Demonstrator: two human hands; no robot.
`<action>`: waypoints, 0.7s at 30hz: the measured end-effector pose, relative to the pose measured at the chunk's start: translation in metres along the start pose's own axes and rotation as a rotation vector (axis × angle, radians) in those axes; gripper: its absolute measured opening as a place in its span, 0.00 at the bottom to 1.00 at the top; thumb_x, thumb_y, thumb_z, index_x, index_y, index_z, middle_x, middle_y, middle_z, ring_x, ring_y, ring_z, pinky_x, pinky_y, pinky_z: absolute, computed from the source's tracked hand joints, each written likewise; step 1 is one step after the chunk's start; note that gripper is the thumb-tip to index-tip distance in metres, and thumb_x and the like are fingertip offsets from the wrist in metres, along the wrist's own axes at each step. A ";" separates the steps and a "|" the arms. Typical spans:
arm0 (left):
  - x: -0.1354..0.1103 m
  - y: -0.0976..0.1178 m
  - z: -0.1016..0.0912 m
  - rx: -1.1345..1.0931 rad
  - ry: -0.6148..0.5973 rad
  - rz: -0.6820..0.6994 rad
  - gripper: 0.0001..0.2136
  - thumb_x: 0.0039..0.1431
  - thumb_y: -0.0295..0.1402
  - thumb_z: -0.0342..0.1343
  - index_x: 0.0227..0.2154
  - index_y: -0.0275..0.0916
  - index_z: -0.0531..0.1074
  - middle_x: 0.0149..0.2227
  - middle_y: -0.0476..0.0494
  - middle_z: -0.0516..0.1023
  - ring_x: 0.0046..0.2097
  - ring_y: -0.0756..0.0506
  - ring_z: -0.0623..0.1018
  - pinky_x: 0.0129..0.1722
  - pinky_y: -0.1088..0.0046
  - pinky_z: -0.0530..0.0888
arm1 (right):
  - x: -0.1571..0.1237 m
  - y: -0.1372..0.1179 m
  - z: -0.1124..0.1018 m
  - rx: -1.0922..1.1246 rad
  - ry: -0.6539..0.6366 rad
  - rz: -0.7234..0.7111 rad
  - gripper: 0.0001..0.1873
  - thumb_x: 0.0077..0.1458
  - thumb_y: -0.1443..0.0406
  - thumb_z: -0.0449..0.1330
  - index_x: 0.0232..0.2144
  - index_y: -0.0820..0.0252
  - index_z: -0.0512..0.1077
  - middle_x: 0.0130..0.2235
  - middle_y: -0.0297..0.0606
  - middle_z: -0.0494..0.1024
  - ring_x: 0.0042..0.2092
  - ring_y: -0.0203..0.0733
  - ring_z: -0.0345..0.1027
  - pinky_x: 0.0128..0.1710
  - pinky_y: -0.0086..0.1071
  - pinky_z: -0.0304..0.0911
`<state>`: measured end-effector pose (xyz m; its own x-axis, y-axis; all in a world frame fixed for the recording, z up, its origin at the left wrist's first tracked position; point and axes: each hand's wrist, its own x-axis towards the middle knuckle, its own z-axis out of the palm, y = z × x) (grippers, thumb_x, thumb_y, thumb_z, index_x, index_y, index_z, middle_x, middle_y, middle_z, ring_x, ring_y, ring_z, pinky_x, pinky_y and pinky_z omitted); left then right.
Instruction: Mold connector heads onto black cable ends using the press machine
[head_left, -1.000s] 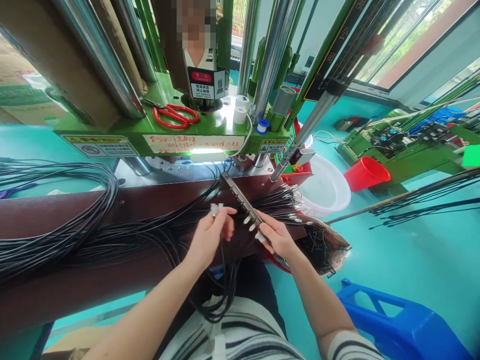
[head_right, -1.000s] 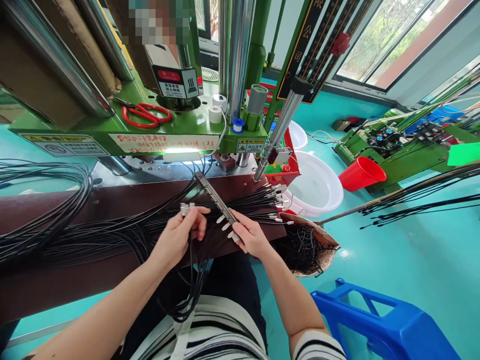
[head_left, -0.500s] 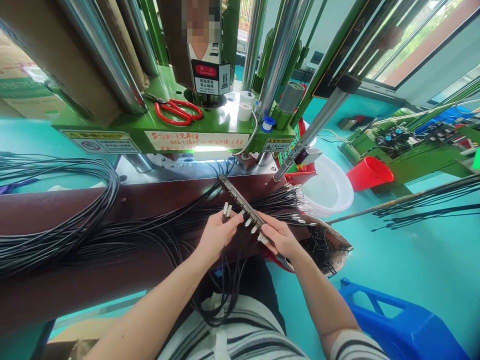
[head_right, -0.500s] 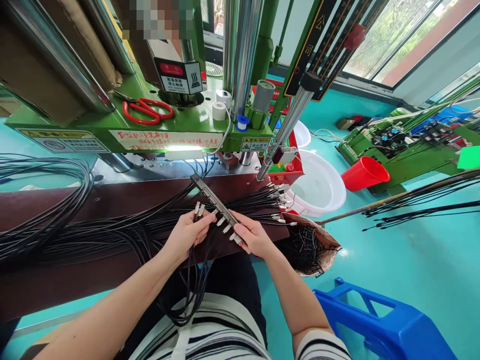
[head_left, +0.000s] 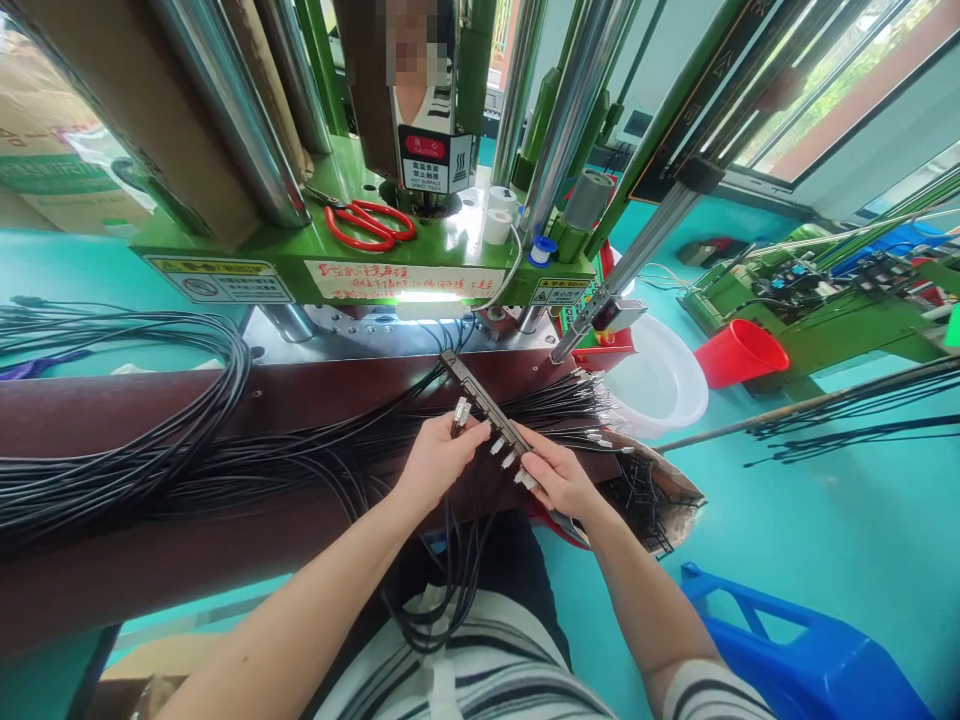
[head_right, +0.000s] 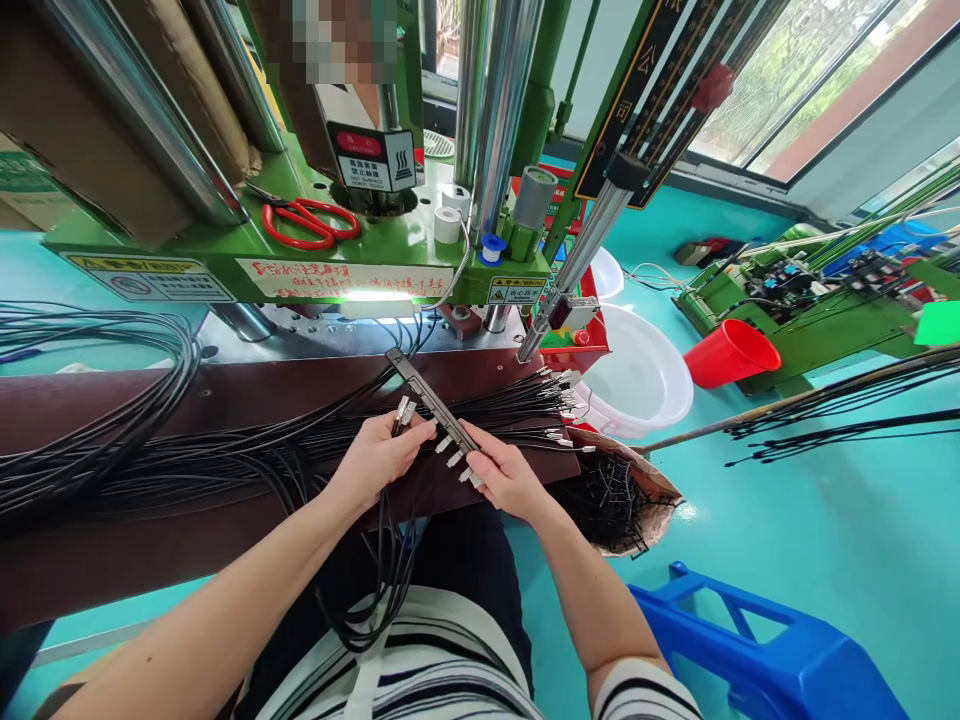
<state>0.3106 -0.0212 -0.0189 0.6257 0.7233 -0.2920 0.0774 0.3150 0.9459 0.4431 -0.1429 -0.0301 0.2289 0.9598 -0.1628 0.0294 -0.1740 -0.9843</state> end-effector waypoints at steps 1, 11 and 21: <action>0.001 0.001 -0.001 0.012 0.006 0.023 0.12 0.48 0.41 0.55 0.22 0.37 0.63 0.12 0.59 0.56 0.13 0.58 0.54 0.13 0.81 0.50 | 0.000 0.000 0.000 0.028 0.010 0.003 0.25 0.57 0.58 0.52 0.56 0.59 0.59 0.20 0.28 0.63 0.14 0.24 0.49 0.09 0.20 0.46; 0.002 0.001 -0.011 -0.033 0.088 0.112 0.11 0.51 0.39 0.52 0.23 0.39 0.58 0.13 0.59 0.57 0.14 0.58 0.54 0.13 0.83 0.51 | 0.001 -0.004 -0.002 0.124 0.034 0.047 0.24 0.56 0.58 0.53 0.54 0.57 0.62 0.22 0.30 0.64 0.15 0.23 0.47 0.09 0.19 0.45; 0.006 0.004 -0.014 -0.133 -0.009 -0.029 0.13 0.46 0.38 0.58 0.22 0.37 0.61 0.10 0.60 0.55 0.12 0.58 0.53 0.12 0.82 0.49 | 0.001 -0.006 -0.002 0.062 -0.030 0.039 0.25 0.57 0.58 0.52 0.56 0.60 0.60 0.20 0.29 0.64 0.14 0.24 0.47 0.09 0.20 0.44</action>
<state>0.3034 -0.0069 -0.0184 0.6318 0.7074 -0.3169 -0.0081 0.4149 0.9099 0.4456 -0.1411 -0.0244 0.1994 0.9589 -0.2018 -0.0394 -0.1980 -0.9794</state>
